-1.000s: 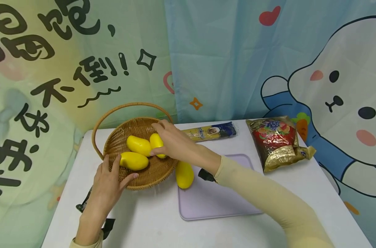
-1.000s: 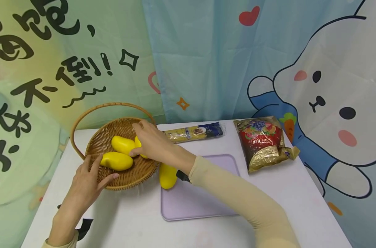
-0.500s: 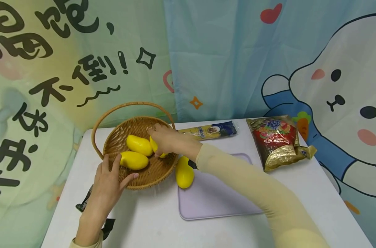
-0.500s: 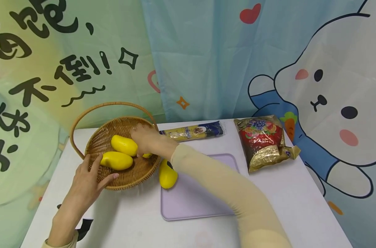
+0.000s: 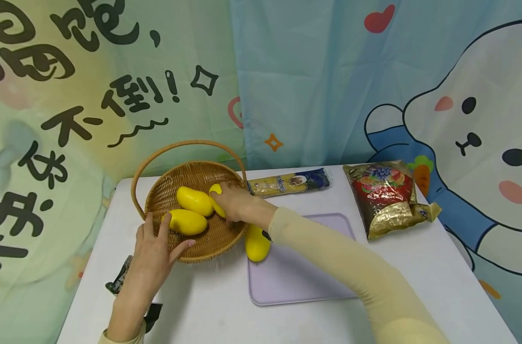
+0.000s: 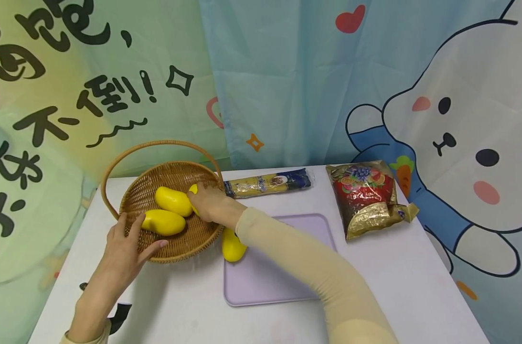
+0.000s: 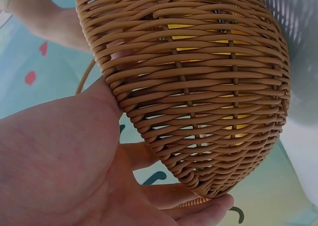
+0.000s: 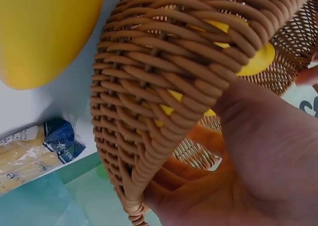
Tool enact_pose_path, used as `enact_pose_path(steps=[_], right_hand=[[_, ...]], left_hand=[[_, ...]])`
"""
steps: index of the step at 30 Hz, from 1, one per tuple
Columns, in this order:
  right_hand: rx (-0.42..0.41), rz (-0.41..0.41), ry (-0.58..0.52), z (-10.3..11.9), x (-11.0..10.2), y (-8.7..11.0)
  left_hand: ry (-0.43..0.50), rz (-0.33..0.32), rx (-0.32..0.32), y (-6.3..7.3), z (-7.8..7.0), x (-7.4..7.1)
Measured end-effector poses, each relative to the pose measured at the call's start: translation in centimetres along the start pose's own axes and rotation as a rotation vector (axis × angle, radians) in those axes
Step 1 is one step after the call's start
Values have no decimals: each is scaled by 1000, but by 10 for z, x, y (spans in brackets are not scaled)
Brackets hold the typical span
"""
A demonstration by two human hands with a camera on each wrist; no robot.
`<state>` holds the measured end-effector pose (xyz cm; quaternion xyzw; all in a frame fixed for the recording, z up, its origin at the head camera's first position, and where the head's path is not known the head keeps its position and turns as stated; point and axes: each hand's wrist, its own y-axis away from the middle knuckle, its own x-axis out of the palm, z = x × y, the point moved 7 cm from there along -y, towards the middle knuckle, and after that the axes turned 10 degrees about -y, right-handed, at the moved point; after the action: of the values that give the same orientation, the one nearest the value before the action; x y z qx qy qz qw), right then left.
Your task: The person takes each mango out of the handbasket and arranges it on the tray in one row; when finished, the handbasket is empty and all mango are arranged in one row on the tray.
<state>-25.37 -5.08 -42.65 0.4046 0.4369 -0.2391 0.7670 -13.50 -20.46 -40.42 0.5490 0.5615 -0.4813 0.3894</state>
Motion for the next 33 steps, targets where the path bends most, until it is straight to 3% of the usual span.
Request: enact_pose_path(steps=[7, 20, 33], right_hand=[[23, -11, 16, 0, 6, -3], [-46, -105, 133, 0, 10, -9], [-40, -76, 40, -6, 11, -9]], left_hand=[[-6, -1, -6, -1, -3, -1], [-6, -20, 4, 0, -4, -1], [1, 11, -16, 0, -1, 0]])
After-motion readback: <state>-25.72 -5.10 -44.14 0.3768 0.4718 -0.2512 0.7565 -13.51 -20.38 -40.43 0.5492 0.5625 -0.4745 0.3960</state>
